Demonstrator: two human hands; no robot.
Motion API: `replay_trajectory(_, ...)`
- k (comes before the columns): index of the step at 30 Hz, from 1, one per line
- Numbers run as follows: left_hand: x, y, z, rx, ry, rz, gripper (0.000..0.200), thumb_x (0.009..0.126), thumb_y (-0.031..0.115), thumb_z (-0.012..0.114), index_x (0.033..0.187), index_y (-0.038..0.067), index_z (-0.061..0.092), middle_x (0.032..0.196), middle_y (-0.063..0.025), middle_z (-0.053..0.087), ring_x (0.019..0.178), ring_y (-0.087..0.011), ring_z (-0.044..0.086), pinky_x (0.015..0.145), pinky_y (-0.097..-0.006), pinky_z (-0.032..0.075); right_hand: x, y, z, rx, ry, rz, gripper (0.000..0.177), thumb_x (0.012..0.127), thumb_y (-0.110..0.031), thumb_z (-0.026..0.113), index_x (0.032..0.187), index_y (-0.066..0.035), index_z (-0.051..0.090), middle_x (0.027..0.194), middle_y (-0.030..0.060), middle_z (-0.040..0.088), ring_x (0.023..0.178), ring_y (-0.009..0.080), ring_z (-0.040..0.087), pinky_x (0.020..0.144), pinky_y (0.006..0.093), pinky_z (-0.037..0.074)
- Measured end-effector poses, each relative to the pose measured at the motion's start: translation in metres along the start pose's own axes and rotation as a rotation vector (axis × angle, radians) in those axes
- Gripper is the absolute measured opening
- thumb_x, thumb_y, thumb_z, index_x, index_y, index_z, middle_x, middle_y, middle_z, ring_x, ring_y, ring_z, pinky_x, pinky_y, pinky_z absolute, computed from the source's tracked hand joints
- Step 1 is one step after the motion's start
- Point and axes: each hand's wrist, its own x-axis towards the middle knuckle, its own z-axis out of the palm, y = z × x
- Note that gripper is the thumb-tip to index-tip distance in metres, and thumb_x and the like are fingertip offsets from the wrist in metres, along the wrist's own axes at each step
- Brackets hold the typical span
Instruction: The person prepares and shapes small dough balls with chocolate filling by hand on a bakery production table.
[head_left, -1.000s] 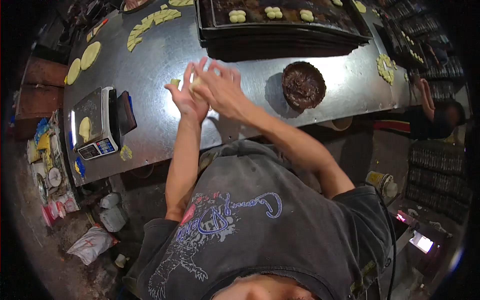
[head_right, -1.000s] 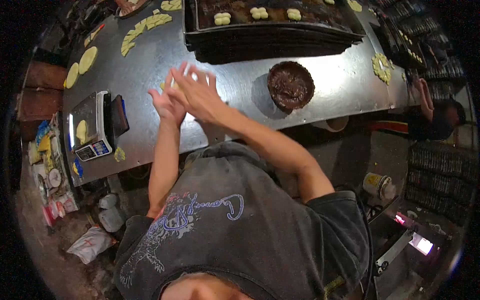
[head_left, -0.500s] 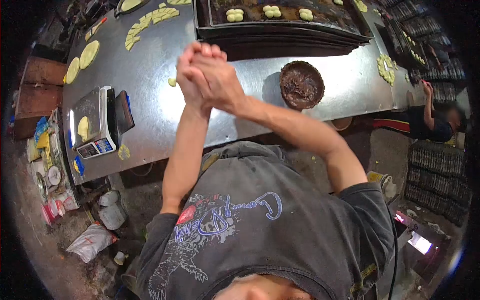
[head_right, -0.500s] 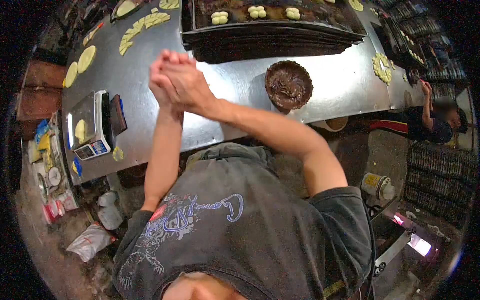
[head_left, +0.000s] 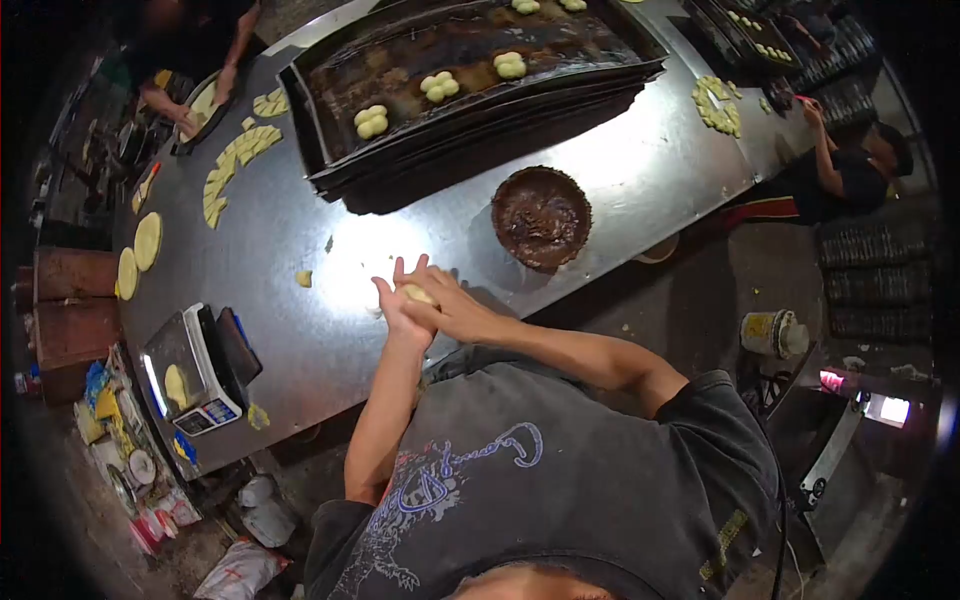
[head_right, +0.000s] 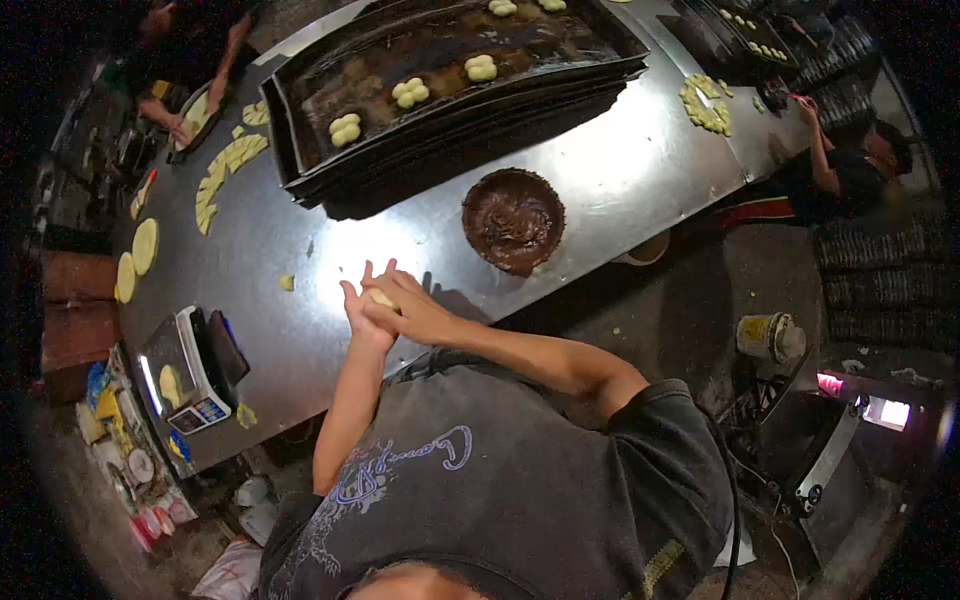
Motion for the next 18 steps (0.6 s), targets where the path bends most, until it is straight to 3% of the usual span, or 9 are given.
replay_trajectory(1,-0.002,-0.002,0.023,0.034,0.025,-0.020,0.075,0.099,0.073,0.026,0.156,0.024,0.030,0.159,-0.0131,0.035,0.139,-0.0339,0.043,0.115,-0.0541,0.035,0.003,-0.005,-0.009,-0.079,0.037,-0.057,0.044,0.100,-0.037,0.059,0.131,-0.006,0.058,0.140,0.0163,0.051,0.127,0.0264,0.050,0.102,0.0411,0.042)
replay_trajectory(2,-0.008,0.000,0.046,0.062,0.009,-0.114,0.070,0.102,0.068,0.028,0.156,0.024,0.029,0.157,-0.0126,0.037,0.138,-0.0337,0.044,0.115,-0.0524,0.036,0.016,0.002,-0.020,-0.082,0.200,-0.130,0.036,0.099,-0.036,0.060,0.117,-0.005,0.065,0.117,0.0137,0.063,0.107,0.0250,0.060,0.091,0.0405,0.049)
replay_trajectory(5,-0.018,0.000,0.080,0.227,-0.243,-0.252,0.068,0.103,0.064,0.032,0.156,0.022,0.031,0.155,-0.0153,0.039,0.138,-0.0338,0.045,0.116,-0.0515,0.035,0.057,-0.053,-0.113,0.332,0.026,0.447,0.025,0.095,-0.028,0.064,0.103,-0.005,0.067,0.077,0.0095,0.063,0.074,0.0293,0.064,0.069,0.0333,0.055)
replay_trajectory(7,-0.026,0.004,0.080,0.336,-0.301,-0.182,0.062,0.106,0.055,0.035,0.152,0.013,0.037,0.147,-0.0167,0.045,0.134,-0.0306,0.047,0.115,-0.0463,0.036,0.120,0.039,-0.182,-0.406,0.232,-0.601,0.016,0.093,-0.022,0.059,0.095,-0.007,0.067,0.087,0.0122,0.068,0.083,0.0291,0.067,0.073,0.0378,0.055)
replay_trajectory(8,-0.024,0.009,0.070,0.392,-0.286,-0.150,0.061,0.107,0.053,0.036,0.151,0.011,0.038,0.146,-0.0168,0.046,0.133,-0.0298,0.048,0.115,-0.0451,0.036,0.143,0.034,-0.226,-0.714,0.294,-0.409,0.016,0.088,-0.021,0.059,0.093,-0.008,0.066,0.089,0.0143,0.067,0.086,0.0297,0.066,0.075,0.0396,0.054)
replay_trajectory(11,-0.019,0.027,0.034,0.399,-0.070,-0.011,0.058,0.108,0.046,0.040,0.149,0.006,0.040,0.142,-0.0160,0.049,0.130,-0.0278,0.049,0.115,-0.0410,0.037,0.197,0.030,-0.343,-0.422,0.562,-0.021,0.047,0.097,-0.044,0.056,0.106,0.002,0.067,0.098,0.0214,0.069,0.087,0.0382,0.065,0.080,0.0449,0.049)
replay_trajectory(14,-0.012,0.043,-0.009,0.346,0.195,0.187,0.052,0.104,0.042,0.048,0.145,0.009,0.046,0.137,-0.0123,0.053,0.125,-0.0250,0.051,0.112,-0.0390,0.038,0.242,0.058,-0.436,-0.908,0.335,-0.046,0.057,0.095,-0.056,0.053,0.113,-0.005,0.071,0.128,0.0227,0.063,0.121,0.0408,0.058,0.097,0.0470,0.047)
replay_trajectory(17,-0.013,0.061,-0.047,0.303,0.321,0.288,0.053,0.104,0.042,0.048,0.145,0.009,0.046,0.138,-0.0111,0.052,0.128,-0.0250,0.048,0.113,-0.0393,0.036,0.276,0.117,-0.476,-0.322,0.216,0.447,0.079,0.102,-0.069,0.022,0.134,-0.010,0.063,0.140,0.0214,0.057,0.135,0.0379,0.048,0.111,0.0526,0.034)
replay_trajectory(18,-0.015,0.066,-0.059,0.286,0.354,0.308,0.053,0.105,0.043,0.046,0.146,0.009,0.046,0.140,-0.0105,0.050,0.129,-0.0250,0.047,0.114,-0.0397,0.035,0.282,0.130,-0.487,-0.205,0.280,0.380,0.084,0.100,-0.072,0.020,0.136,-0.009,0.062,0.141,0.0210,0.057,0.136,0.0374,0.047,0.112,0.0525,0.033)
